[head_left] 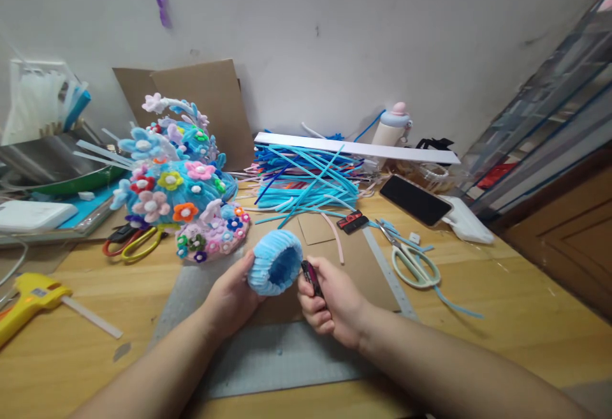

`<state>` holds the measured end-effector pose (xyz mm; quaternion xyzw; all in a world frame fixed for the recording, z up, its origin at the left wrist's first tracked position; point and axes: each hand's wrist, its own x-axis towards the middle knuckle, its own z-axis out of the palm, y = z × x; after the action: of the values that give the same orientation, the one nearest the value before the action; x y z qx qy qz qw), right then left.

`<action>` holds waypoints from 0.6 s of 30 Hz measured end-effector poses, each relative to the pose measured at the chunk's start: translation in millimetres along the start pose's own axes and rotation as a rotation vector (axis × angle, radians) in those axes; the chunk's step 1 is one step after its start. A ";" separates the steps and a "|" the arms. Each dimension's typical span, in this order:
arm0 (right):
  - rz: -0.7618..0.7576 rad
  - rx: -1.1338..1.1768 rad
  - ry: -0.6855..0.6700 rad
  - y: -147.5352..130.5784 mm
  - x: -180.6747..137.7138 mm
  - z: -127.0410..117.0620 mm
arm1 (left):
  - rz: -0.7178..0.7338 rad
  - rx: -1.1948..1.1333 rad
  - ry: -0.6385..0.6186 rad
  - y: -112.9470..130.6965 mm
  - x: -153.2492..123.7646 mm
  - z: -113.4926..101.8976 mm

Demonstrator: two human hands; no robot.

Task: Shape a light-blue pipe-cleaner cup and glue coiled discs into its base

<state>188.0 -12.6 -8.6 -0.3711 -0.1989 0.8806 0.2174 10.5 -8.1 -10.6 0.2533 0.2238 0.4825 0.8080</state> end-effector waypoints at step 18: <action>-0.210 -0.215 0.055 7.6 -4.7 7.5 | -0.007 0.057 0.008 -6.2 3.6 -2.6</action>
<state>183.6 -22.7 -5.0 -0.3932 -0.3239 0.8162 0.2726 14.6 -6.9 -16.9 0.2734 0.2415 0.4743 0.8012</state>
